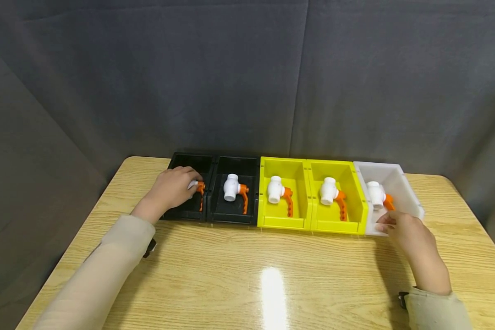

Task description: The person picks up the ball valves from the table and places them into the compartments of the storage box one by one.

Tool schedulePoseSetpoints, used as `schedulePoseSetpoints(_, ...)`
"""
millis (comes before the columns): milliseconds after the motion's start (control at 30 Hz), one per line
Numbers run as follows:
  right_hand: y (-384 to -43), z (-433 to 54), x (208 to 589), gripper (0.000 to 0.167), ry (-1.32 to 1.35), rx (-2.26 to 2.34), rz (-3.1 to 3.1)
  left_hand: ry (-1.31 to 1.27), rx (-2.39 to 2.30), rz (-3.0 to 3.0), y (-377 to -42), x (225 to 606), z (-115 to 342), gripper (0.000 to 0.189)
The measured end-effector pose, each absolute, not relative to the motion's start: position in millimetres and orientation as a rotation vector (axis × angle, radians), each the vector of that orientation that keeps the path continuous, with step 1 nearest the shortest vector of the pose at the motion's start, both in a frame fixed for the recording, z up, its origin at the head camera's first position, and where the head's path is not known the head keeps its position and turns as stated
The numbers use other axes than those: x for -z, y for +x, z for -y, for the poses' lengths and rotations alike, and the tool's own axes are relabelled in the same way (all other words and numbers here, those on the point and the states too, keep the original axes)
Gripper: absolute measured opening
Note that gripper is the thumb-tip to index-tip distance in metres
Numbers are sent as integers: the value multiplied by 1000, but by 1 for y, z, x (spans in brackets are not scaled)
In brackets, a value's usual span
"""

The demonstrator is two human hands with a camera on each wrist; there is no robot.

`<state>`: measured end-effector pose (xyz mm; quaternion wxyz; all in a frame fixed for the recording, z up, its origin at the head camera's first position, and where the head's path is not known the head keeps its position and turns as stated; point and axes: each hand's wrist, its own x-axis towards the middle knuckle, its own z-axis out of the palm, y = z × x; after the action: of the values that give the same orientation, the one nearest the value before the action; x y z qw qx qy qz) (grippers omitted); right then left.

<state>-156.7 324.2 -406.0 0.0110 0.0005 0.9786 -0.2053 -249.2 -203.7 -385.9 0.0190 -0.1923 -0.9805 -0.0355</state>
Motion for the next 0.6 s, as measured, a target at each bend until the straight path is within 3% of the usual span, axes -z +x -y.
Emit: schedulePoseSetpoints(600,-157,-325,407,13,-6,653,-3054,-500,307,2963,-213,384,209,28)
